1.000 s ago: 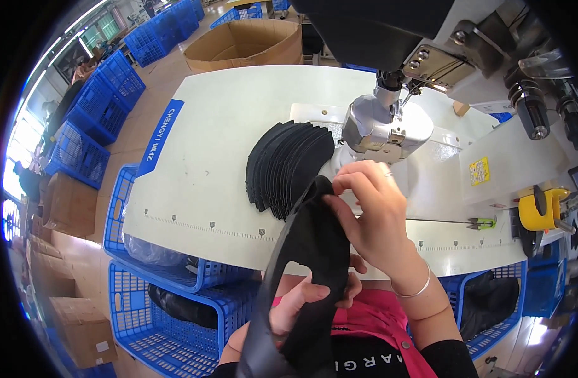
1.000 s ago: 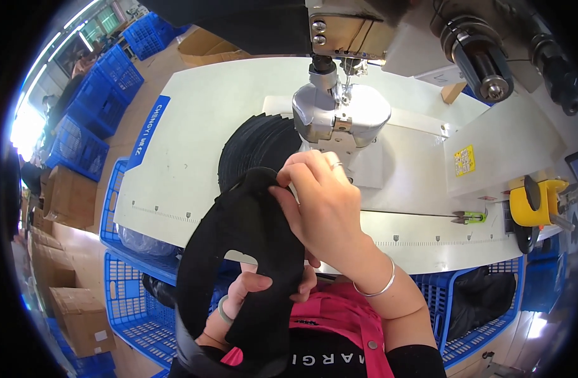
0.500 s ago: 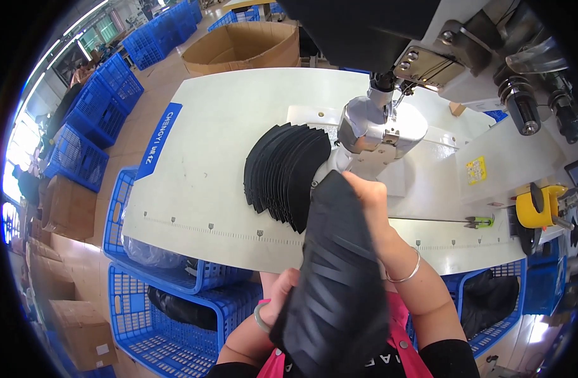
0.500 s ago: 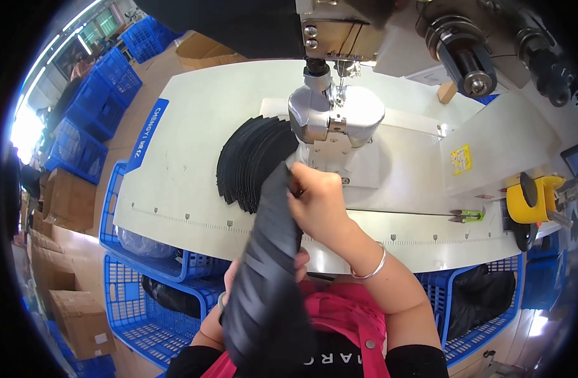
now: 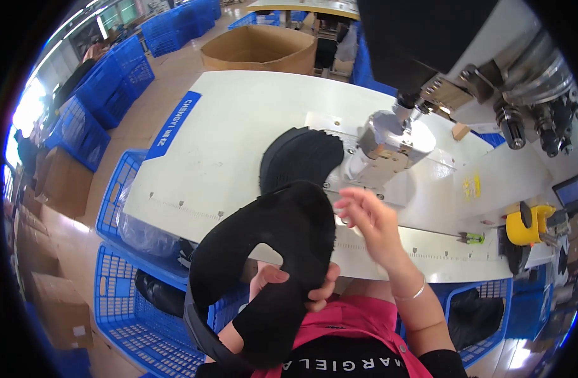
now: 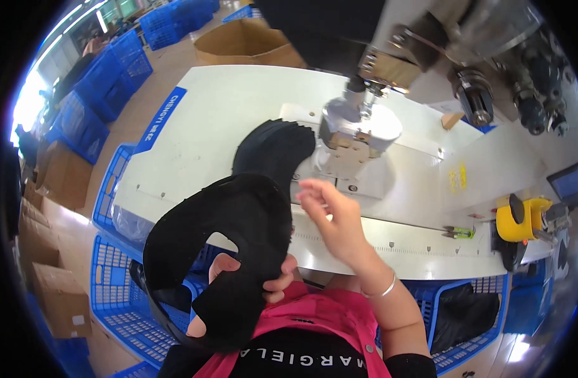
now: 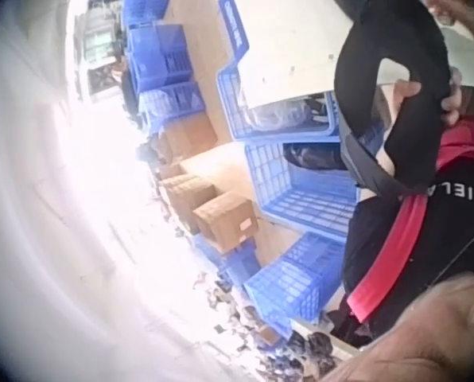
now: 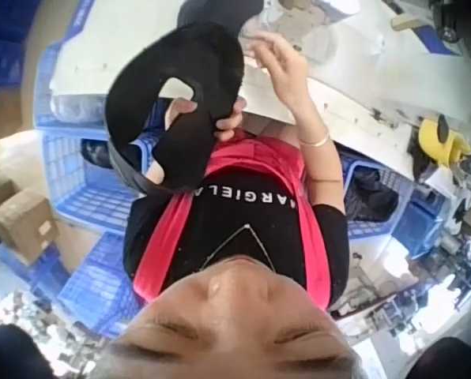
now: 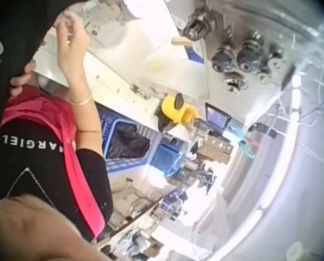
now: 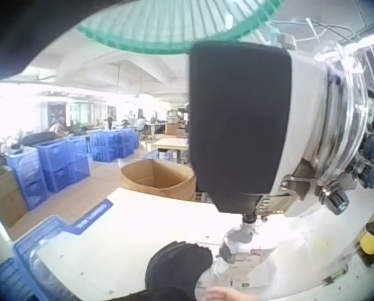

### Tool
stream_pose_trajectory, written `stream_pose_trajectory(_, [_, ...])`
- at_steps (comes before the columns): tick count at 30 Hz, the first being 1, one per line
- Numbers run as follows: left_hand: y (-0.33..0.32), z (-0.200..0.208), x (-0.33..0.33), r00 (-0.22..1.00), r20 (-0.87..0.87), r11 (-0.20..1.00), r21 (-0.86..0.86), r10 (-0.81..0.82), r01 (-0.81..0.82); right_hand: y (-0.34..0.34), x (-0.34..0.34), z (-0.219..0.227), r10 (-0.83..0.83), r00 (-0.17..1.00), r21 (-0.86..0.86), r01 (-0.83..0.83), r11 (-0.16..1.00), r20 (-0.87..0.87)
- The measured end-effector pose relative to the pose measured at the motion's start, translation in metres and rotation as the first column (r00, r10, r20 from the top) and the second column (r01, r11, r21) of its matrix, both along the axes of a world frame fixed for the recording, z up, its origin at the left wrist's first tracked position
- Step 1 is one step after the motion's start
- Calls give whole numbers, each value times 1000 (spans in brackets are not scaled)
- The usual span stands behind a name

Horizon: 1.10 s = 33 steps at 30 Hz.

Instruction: Stitching and inspecting shoe upper components using an industrial sewing machine.

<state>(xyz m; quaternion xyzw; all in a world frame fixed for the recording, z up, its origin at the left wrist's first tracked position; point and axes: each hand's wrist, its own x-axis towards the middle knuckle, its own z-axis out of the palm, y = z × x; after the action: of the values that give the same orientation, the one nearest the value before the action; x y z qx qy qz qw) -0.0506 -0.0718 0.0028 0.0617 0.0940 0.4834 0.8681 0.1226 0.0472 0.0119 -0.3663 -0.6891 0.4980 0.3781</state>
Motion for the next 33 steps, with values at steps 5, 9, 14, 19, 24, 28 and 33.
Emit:
stream_pose_trajectory(5, [-13, -16, -82, -23, -687, 532, 582, 726, -616, -23, 9, -30, 60, 721, 504, -539, 675, 690])
stream_pose_trajectory(9, [-35, -28, -153, -811, -533, 659, 704, 242, -266, -25, 9, -26, 152, 566, 361, -686, 631, 810])
stream_pose_trajectory(14, [-17, -82, -164, -818, -571, 662, 637, 62, -395, -28, 8, -28, 173, 407, 300, -848, 438, 897])
stream_pose_trajectory(19, [-19, -75, -158, -771, -636, 655, 597, 35, -463, -22, 20, -51, 112, 376, 314, -877, 364, 920])
stream_pose_trajectory(24, [-16, -76, -157, -744, -667, 648, 583, 38, -490, -7, 31, -84, 83, 438, 393, -864, 316, 895])
stream_pose_trajectory(28, [-18, -71, -154, -785, -619, 583, 646, 22, -493, -12, 23, -75, 22, 470, 449, -855, 261, 882])
stream_pose_trajectory(33, [-42, -69, -111, -753, -646, 576, 569, -129, -587, -5, 23, -82, -99, 493, 503, -843, 190, 864])
